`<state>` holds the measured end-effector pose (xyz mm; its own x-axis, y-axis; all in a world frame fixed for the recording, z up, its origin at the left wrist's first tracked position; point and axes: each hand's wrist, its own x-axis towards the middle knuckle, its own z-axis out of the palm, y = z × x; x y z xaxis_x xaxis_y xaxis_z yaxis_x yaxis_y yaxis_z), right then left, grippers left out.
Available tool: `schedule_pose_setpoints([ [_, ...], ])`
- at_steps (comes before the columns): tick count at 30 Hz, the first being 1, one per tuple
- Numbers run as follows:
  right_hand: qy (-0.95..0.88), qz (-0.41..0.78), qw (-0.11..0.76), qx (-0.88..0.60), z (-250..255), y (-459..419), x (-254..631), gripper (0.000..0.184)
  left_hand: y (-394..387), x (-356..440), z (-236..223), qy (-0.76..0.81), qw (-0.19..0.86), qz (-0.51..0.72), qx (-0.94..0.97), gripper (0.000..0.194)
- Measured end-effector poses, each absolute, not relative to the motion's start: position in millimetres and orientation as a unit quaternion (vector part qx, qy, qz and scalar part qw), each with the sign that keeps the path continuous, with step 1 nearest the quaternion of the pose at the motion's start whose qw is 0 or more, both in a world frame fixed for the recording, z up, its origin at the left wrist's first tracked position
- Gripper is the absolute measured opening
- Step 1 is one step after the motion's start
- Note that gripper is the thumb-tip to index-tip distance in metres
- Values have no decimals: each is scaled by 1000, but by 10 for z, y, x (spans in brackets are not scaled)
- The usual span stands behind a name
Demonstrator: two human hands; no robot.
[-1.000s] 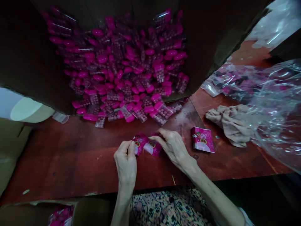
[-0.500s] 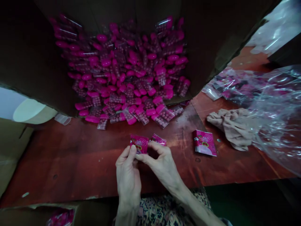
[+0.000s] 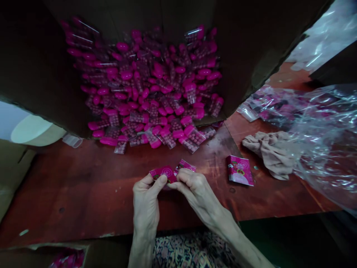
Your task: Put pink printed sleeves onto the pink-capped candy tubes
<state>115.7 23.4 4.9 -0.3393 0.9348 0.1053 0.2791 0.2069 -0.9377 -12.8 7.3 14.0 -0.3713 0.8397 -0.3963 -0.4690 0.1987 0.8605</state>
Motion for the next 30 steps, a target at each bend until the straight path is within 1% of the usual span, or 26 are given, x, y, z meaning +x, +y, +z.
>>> schedule_pose_setpoints([
  [4, -630, 522, 346, -460, 127, 228, 1101, 11, 64, -66, 128, 558, 528, 631, 110, 19],
  [7, -554, 607, 338, -459, 167, 221, 1023, 17, 56, -67, 152, 564, 516, 639, 82, 21],
  [10, -502, 635, 357, -466, 156, 208, 965, 16, 57, -85, 156, 561, 498, 657, 74, 22],
  [13, -491, 627, 385, -466, 113, 194, 944, 23, 59, -98, 128, 545, 506, 665, 71, 21],
  [16, -519, 609, 374, -469, 74, 185, 970, 26, 60, -107, 88, 525, 542, 653, 62, 22],
  [20, -594, 517, 377, -488, 57, 194, 1041, 35, 66, -110, 57, 503, 569, 646, 69, 20],
  [21, -605, 497, 380, -493, 61, 198, 1050, 34, 69, -109, 57, 504, 564, 650, 70, 20],
  [24, -605, 476, 384, -510, 83, 211, 1033, 15, 78, -102, 71, 517, 539, 662, 65, 19],
  [25, -598, 477, 383, -517, 89, 214, 1015, 12, 80, -101, 77, 521, 534, 663, 63, 20],
  [27, -581, 471, 389, -538, 94, 218, 976, 11, 79, -101, 83, 523, 533, 662, 62, 20],
  [30, -575, 461, 402, -543, 85, 224, 953, 16, 67, -112, 74, 519, 541, 658, 67, 22],
])
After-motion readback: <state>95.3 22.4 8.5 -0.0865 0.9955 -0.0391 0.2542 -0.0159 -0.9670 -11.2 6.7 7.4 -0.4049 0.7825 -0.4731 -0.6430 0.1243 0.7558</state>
